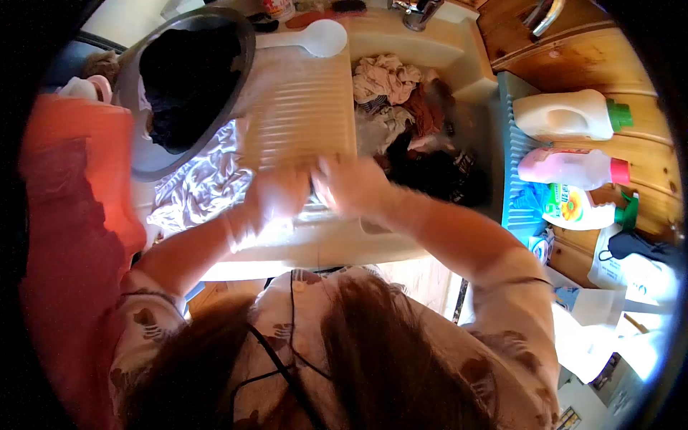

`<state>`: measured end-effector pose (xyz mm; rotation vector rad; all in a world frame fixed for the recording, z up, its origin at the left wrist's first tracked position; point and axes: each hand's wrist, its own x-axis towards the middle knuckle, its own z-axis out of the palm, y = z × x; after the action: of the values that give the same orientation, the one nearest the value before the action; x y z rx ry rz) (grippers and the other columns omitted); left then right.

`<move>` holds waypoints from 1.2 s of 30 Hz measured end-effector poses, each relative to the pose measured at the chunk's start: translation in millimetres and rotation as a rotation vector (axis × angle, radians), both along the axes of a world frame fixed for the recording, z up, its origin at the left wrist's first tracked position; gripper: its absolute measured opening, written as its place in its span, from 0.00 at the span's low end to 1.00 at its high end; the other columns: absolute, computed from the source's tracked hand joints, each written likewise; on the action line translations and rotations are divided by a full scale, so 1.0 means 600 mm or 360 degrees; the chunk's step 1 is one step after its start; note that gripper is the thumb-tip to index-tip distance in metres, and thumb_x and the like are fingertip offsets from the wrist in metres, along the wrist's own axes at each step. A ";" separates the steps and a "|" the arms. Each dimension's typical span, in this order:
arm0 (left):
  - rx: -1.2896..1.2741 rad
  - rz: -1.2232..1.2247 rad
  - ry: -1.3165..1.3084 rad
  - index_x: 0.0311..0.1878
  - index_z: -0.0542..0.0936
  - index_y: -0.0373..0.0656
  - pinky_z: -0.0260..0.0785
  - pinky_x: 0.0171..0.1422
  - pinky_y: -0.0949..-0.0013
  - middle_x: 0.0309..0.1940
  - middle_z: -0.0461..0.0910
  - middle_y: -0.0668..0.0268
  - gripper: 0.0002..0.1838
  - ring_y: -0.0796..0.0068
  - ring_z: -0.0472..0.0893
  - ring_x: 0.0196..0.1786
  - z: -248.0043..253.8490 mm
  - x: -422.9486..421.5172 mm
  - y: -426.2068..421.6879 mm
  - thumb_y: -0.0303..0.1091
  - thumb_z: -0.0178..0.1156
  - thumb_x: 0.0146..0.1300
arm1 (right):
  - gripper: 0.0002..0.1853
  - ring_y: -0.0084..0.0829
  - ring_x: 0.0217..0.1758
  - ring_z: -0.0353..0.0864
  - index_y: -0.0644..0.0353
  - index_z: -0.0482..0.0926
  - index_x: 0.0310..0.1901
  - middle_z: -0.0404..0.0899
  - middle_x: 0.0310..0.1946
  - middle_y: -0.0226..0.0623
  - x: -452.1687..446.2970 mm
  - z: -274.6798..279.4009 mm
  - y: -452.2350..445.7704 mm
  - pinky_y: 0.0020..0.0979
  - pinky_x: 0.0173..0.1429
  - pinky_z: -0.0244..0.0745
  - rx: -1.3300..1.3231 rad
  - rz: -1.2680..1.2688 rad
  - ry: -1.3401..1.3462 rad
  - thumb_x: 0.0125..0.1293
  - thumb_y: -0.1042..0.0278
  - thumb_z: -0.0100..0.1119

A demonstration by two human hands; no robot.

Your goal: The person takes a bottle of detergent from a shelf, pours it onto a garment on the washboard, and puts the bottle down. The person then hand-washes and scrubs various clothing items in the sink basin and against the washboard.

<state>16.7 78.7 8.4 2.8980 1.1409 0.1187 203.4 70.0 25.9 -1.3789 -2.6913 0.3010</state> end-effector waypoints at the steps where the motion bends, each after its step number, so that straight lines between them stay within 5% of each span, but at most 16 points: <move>1: -0.0328 0.0239 -0.0219 0.41 0.77 0.36 0.74 0.45 0.61 0.42 0.80 0.49 0.11 0.60 0.84 0.39 -0.022 0.022 0.055 0.33 0.51 0.62 | 0.16 0.34 0.44 0.81 0.60 0.77 0.48 0.78 0.43 0.45 -0.029 0.006 0.052 0.31 0.34 0.81 -0.0561 -0.0404 -0.0290 0.63 0.61 0.57; 3: -0.0759 0.0611 -0.0567 0.42 0.77 0.38 0.75 0.37 0.63 0.39 0.81 0.50 0.11 0.61 0.84 0.37 -0.028 0.050 0.137 0.33 0.52 0.63 | 0.14 0.33 0.41 0.81 0.62 0.78 0.46 0.79 0.33 0.42 -0.054 0.051 0.136 0.29 0.36 0.81 -0.1398 -0.1200 0.0764 0.63 0.63 0.57; 6: -0.0609 0.0769 -0.0242 0.47 0.76 0.39 0.75 0.35 0.64 0.37 0.81 0.53 0.12 0.60 0.84 0.36 0.023 0.062 0.161 0.32 0.51 0.63 | 0.18 0.34 0.38 0.81 0.63 0.72 0.53 0.76 0.41 0.45 -0.046 0.022 0.121 0.30 0.33 0.81 -0.0618 -0.0727 0.0273 0.65 0.62 0.56; 10: 0.0108 -0.0211 0.0230 0.57 0.73 0.38 0.58 0.63 0.30 0.45 0.81 0.49 0.21 0.53 0.84 0.41 -0.007 -0.020 -0.018 0.32 0.51 0.60 | 0.26 0.44 0.54 0.75 0.58 0.68 0.60 0.67 0.53 0.49 0.019 0.024 -0.040 0.37 0.38 0.83 -0.0036 0.0200 0.0015 0.63 0.57 0.56; 11: 0.0104 -0.0293 0.0289 0.51 0.77 0.40 0.63 0.64 0.42 0.44 0.81 0.50 0.16 0.56 0.83 0.40 0.025 -0.019 -0.034 0.32 0.50 0.60 | 0.26 0.46 0.59 0.71 0.57 0.70 0.60 0.66 0.57 0.50 0.019 0.011 -0.049 0.38 0.39 0.84 0.0338 0.0385 -0.0040 0.61 0.56 0.57; 14: -0.0529 0.0449 -0.0470 0.36 0.78 0.43 0.74 0.44 0.63 0.29 0.82 0.58 0.07 0.61 0.83 0.36 -0.026 0.042 0.096 0.32 0.51 0.62 | 0.19 0.36 0.42 0.82 0.62 0.76 0.50 0.77 0.46 0.47 -0.037 0.018 0.097 0.32 0.35 0.82 -0.0718 -0.0419 -0.0455 0.60 0.62 0.60; 17: -0.0803 0.0726 -0.0358 0.46 0.75 0.39 0.73 0.42 0.62 0.32 0.82 0.52 0.12 0.58 0.83 0.38 -0.031 0.062 0.190 0.34 0.52 0.64 | 0.17 0.33 0.34 0.82 0.66 0.75 0.49 0.76 0.42 0.45 -0.057 0.040 0.147 0.28 0.31 0.81 -0.0791 -0.0860 0.0147 0.63 0.64 0.58; 19: -0.0828 0.0689 -0.0280 0.47 0.75 0.39 0.72 0.46 0.54 0.35 0.82 0.52 0.13 0.57 0.83 0.40 0.017 0.048 0.134 0.34 0.50 0.64 | 0.19 0.33 0.34 0.81 0.65 0.73 0.51 0.75 0.44 0.45 -0.032 -0.015 0.117 0.27 0.29 0.80 0.0116 -0.0343 -0.0330 0.65 0.59 0.55; 21: 0.0703 0.0019 -0.0038 0.47 0.75 0.40 0.75 0.51 0.49 0.42 0.82 0.53 0.14 0.56 0.84 0.37 -0.013 0.002 0.039 0.33 0.51 0.59 | 0.23 0.36 0.47 0.79 0.61 0.71 0.59 0.72 0.44 0.43 0.007 0.017 0.018 0.39 0.32 0.83 -0.0054 0.0121 -0.0267 0.64 0.60 0.54; 22: 0.0649 -0.0272 0.0059 0.44 0.77 0.40 0.69 0.61 0.49 0.39 0.82 0.53 0.13 0.60 0.83 0.43 0.007 -0.019 -0.001 0.33 0.52 0.58 | 0.26 0.38 0.38 0.81 0.54 0.72 0.60 0.71 0.44 0.45 0.018 0.026 -0.029 0.37 0.39 0.82 0.0031 0.0217 -0.0067 0.60 0.57 0.58; 23: -0.0506 -0.0158 0.0435 0.39 0.79 0.40 0.70 0.59 0.52 0.36 0.82 0.55 0.10 0.66 0.82 0.45 0.032 -0.012 -0.030 0.32 0.52 0.58 | 0.22 0.37 0.45 0.80 0.56 0.73 0.58 0.72 0.46 0.45 0.017 0.013 -0.016 0.36 0.34 0.81 0.0038 0.0216 -0.0061 0.62 0.62 0.56; 24: -0.0265 0.0017 0.0143 0.36 0.79 0.40 0.72 0.52 0.54 0.32 0.82 0.56 0.08 0.65 0.82 0.41 -0.001 0.004 0.004 0.31 0.52 0.58 | 0.19 0.36 0.52 0.78 0.58 0.74 0.56 0.73 0.49 0.45 0.017 -0.001 -0.004 0.36 0.29 0.81 0.0046 0.0215 -0.0054 0.63 0.66 0.55; 26: -0.0435 0.0569 -0.0547 0.32 0.79 0.40 0.73 0.34 0.59 0.24 0.80 0.58 0.07 0.62 0.80 0.26 -0.001 0.044 0.088 0.30 0.53 0.60 | 0.13 0.32 0.37 0.83 0.59 0.78 0.47 0.79 0.37 0.41 -0.044 0.039 0.105 0.23 0.28 0.79 -0.0830 -0.0394 -0.0441 0.59 0.73 0.58; 28: -0.0591 0.0734 -0.0490 0.32 0.79 0.38 0.73 0.30 0.66 0.26 0.81 0.56 0.09 0.60 0.82 0.27 -0.038 0.064 0.198 0.30 0.51 0.64 | 0.11 0.29 0.26 0.78 0.63 0.77 0.45 0.78 0.35 0.39 -0.059 0.030 0.167 0.24 0.25 0.78 -0.1231 -0.1163 0.0593 0.62 0.70 0.58; 32: 0.0025 0.0392 -0.0234 0.36 0.77 0.37 0.75 0.33 0.61 0.27 0.81 0.54 0.08 0.61 0.83 0.28 -0.006 0.032 0.098 0.31 0.51 0.62 | 0.15 0.29 0.28 0.79 0.65 0.72 0.48 0.73 0.38 0.43 -0.030 0.025 0.084 0.28 0.23 0.77 -0.0292 -0.0262 -0.0375 0.67 0.62 0.53; 36: 0.0110 -0.0161 0.0120 0.37 0.77 0.38 0.73 0.30 0.61 0.26 0.80 0.55 0.09 0.66 0.82 0.26 -0.003 -0.016 0.012 0.32 0.51 0.61 | 0.24 0.36 0.41 0.81 0.57 0.71 0.60 0.73 0.47 0.43 0.021 -0.004 -0.008 0.31 0.32 0.81 0.0151 0.0302 -0.0160 0.62 0.61 0.57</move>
<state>6.8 86.0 6.8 3.0387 1.0174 0.0476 216.0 65.3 23.3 -1.1448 -2.8830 0.1199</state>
